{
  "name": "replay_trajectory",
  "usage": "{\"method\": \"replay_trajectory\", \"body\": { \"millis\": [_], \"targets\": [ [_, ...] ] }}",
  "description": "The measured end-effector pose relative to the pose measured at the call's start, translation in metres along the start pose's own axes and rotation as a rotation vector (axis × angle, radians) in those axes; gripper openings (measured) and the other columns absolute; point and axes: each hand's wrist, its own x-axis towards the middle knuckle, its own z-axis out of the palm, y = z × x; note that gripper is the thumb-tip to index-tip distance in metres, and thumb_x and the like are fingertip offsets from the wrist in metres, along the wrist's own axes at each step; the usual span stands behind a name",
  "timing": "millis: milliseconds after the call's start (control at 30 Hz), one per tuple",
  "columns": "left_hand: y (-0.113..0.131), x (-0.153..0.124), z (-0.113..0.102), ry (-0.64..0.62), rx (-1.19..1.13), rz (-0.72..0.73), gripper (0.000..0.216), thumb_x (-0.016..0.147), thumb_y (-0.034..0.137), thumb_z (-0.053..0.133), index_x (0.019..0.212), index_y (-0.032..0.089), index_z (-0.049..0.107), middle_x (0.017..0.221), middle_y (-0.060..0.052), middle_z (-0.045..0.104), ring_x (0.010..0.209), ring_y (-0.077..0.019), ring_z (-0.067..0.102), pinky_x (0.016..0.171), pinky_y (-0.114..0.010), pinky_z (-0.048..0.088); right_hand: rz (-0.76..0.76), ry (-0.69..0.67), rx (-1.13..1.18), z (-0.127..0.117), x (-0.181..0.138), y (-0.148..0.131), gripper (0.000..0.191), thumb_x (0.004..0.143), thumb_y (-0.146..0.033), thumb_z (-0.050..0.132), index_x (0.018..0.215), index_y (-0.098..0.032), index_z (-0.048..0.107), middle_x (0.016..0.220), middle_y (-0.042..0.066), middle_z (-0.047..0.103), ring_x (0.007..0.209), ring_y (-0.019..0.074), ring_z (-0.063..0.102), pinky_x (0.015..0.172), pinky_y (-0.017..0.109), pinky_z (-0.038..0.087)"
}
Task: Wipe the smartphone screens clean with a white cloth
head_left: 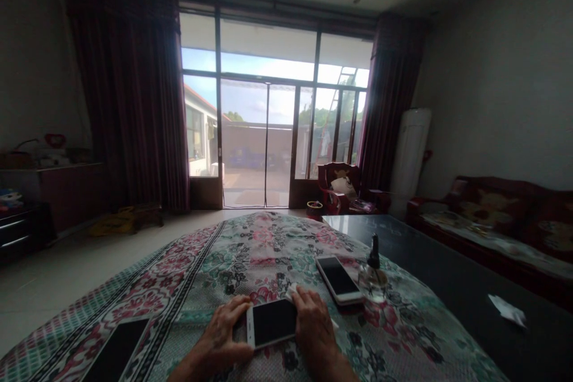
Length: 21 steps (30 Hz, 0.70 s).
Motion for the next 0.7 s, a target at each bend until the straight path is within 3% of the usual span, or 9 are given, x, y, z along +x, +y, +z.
{"method": "replay_trajectory", "body": {
  "millis": [100,233,333,567,700],
  "targets": [
    [0.002,0.000,-0.001,-0.004,0.017,-0.003,0.075,0.056,0.024,0.071,0.129,0.019,0.055,0.143,-0.010,0.046,0.133,-0.0318,0.038,0.112,-0.041,0.030,-0.106,-0.038,0.016,0.011,-0.006,-0.012,0.046,0.086,-0.011,0.038,0.126,-0.023,0.057,0.137,0.002,0.052,0.124,0.0253,0.044,0.104,0.038,0.033],
    [0.003,0.001,0.002,0.026,0.048,0.021,0.070,0.057,0.022,0.067,0.126,0.020,0.057,0.140,-0.010,0.049,0.131,-0.0304,0.042,0.111,-0.041,0.032,-0.356,-0.117,0.048,0.029,-0.013,-0.037,0.036,0.091,-0.019,0.042,0.123,-0.029,0.057,0.138,-0.002,0.051,0.120,0.0249,0.047,0.096,0.037,0.040],
    [0.001,0.001,0.005,0.066,0.045,0.043,0.067,0.058,0.021,0.065,0.124,0.021,0.058,0.138,-0.009,0.052,0.129,-0.0301,0.044,0.110,-0.041,0.033,-0.435,-0.151,0.069,0.032,-0.015,-0.045,0.030,0.093,-0.026,0.043,0.118,-0.030,0.059,0.136,-0.003,0.052,0.115,0.0247,0.051,0.093,0.037,0.043],
    [0.007,0.000,-0.003,-0.009,0.005,-0.012,0.073,0.055,0.023,0.069,0.127,0.017,0.056,0.142,-0.011,0.047,0.132,-0.0317,0.039,0.111,-0.040,0.031,-0.185,-0.069,0.088,0.016,-0.003,-0.014,0.043,0.089,-0.016,0.039,0.127,-0.027,0.056,0.139,0.000,0.050,0.128,0.0241,0.041,0.106,0.038,0.030],
    [0.015,-0.002,-0.010,-0.018,-0.017,-0.034,0.075,0.055,0.022,0.069,0.129,0.014,0.055,0.142,-0.012,0.046,0.132,-0.0316,0.038,0.111,-0.038,0.030,-0.040,-0.019,0.059,0.008,0.002,0.001,0.050,0.087,-0.009,0.033,0.128,-0.023,0.056,0.137,0.003,0.052,0.128,0.0219,0.041,0.107,0.036,0.030]
  ]
}}
